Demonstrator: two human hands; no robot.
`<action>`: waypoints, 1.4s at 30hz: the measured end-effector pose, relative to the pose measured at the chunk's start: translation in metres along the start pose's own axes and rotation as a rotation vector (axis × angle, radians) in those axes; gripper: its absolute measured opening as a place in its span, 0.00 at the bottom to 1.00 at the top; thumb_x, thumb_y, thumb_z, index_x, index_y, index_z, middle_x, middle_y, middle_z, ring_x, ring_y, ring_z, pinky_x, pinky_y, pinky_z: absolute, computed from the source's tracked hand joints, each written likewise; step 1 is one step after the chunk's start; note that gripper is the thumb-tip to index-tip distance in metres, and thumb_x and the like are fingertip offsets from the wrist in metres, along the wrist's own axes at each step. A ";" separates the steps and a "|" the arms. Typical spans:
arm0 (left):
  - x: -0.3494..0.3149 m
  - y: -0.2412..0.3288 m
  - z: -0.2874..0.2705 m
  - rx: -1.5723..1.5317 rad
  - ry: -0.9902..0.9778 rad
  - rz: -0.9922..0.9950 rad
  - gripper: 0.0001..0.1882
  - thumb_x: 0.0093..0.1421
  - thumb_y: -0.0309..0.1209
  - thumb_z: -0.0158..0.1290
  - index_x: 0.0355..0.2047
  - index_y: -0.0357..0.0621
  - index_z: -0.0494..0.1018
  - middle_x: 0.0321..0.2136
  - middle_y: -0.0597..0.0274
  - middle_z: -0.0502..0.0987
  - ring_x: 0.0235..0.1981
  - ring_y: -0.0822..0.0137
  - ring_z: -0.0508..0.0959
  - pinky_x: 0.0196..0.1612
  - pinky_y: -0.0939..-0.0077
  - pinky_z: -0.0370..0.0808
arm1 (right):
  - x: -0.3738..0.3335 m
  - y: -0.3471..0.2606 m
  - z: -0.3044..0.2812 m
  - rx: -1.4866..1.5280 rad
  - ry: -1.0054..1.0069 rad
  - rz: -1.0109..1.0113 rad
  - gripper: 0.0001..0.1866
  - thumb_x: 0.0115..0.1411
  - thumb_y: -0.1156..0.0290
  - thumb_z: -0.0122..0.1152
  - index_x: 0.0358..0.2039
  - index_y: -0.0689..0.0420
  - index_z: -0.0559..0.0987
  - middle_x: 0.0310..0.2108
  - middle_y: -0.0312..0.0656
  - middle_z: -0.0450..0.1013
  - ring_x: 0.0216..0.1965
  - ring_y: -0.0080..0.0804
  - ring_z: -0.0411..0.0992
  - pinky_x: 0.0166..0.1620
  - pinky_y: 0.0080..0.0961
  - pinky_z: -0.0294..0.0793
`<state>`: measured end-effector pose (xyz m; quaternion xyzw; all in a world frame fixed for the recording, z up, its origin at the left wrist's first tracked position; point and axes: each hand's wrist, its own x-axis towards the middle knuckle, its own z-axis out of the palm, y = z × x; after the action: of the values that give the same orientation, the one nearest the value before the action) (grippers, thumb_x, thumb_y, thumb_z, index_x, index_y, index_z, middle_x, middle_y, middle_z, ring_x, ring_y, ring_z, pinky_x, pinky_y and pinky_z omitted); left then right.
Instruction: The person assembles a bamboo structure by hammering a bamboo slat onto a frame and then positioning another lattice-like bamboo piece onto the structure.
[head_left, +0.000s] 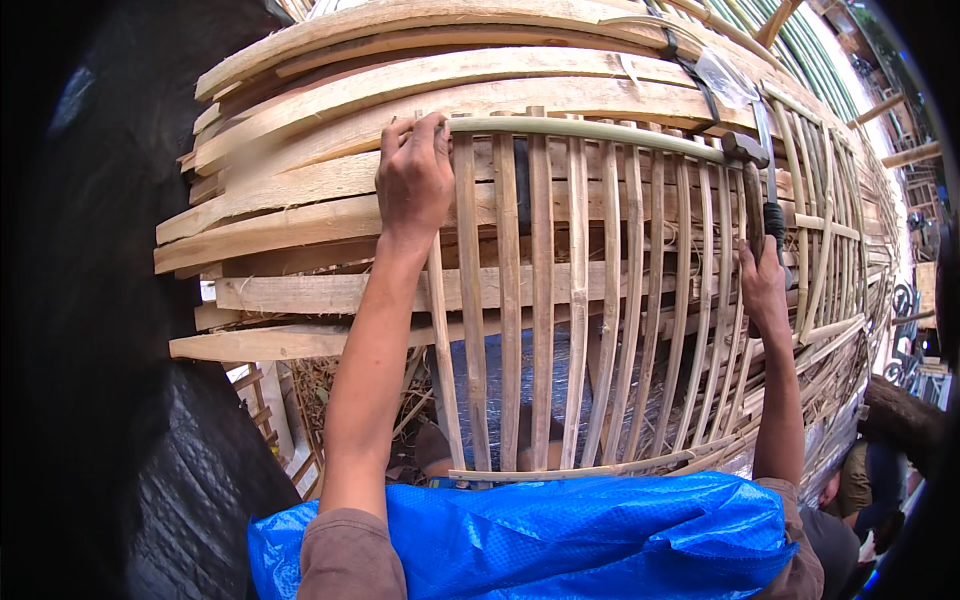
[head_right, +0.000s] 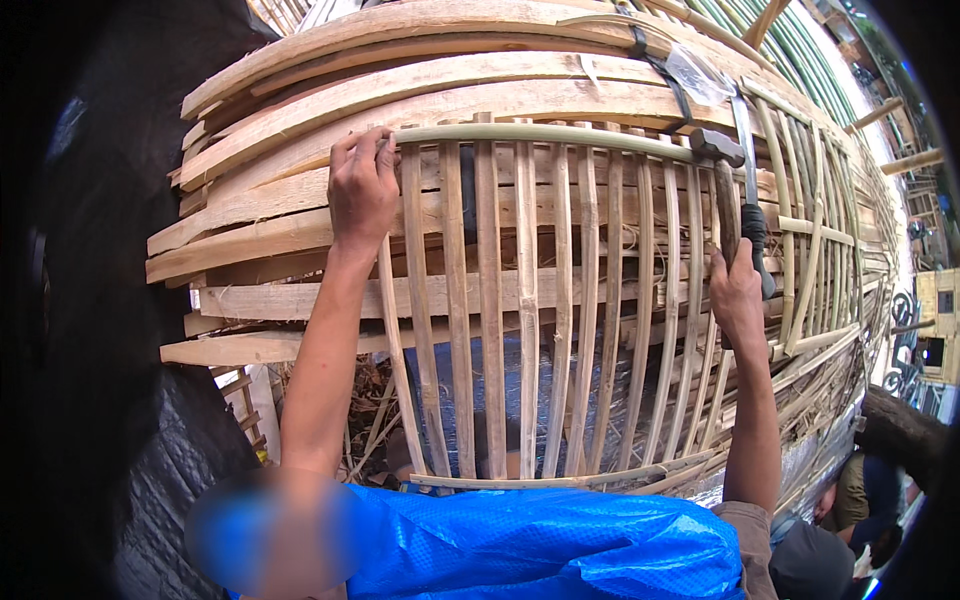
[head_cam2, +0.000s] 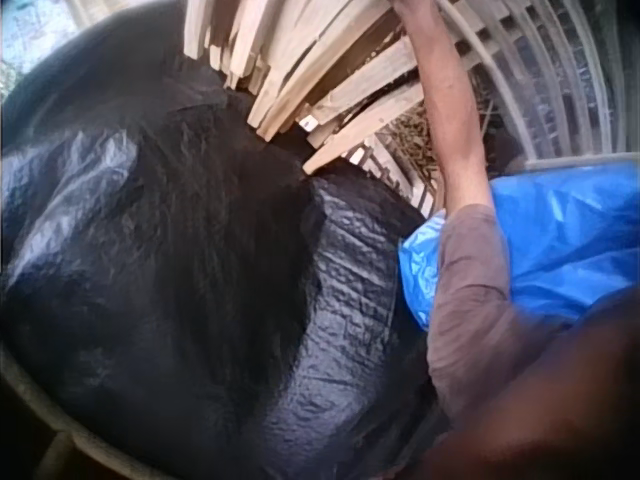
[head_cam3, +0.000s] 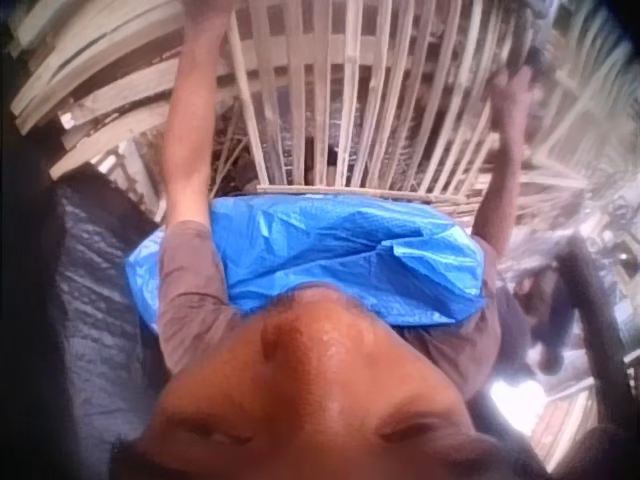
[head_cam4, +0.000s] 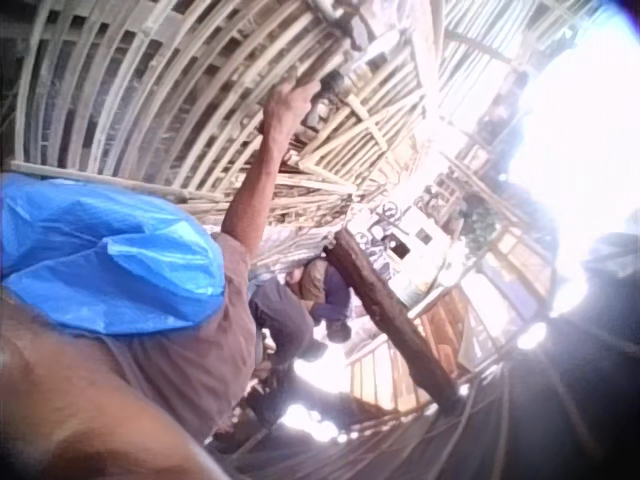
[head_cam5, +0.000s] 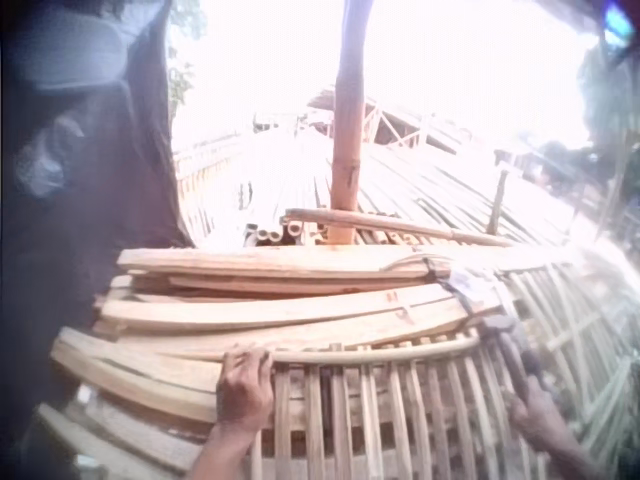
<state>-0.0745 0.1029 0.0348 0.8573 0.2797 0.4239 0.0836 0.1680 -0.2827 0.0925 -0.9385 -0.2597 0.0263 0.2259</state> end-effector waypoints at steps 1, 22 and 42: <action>-0.001 -0.007 -0.002 -0.023 0.026 0.017 0.09 0.68 0.32 0.50 0.44 0.42 0.76 0.26 0.53 0.83 0.45 0.54 0.80 0.41 0.60 0.78 | -0.001 -0.003 0.003 -0.008 0.006 -0.034 0.14 0.68 0.63 0.53 0.43 0.61 0.64 0.27 0.69 0.72 0.34 0.74 0.70 0.33 0.58 0.65; -0.003 -0.121 -0.082 -0.206 -0.032 -0.402 0.12 0.64 0.33 0.53 0.44 0.42 0.77 0.37 0.50 0.83 0.42 0.56 0.82 0.48 0.65 0.76 | 0.007 0.015 0.001 -0.086 -0.023 -0.004 0.17 0.71 0.63 0.50 0.52 0.62 0.67 0.42 0.66 0.74 0.46 0.69 0.71 0.43 0.51 0.69; 0.007 -0.048 -0.049 -0.074 -0.009 0.065 0.20 0.69 0.41 0.49 0.56 0.45 0.69 0.54 0.55 0.73 0.59 0.54 0.69 0.62 0.59 0.65 | -0.004 0.010 0.015 -0.029 -0.020 0.008 0.16 0.63 0.71 0.54 0.47 0.63 0.63 0.27 0.69 0.72 0.33 0.72 0.71 0.35 0.60 0.67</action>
<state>-0.1285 0.1419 0.0526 0.8642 0.2353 0.4328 0.1027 0.1669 -0.2860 0.0749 -0.9424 -0.2587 0.0330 0.2095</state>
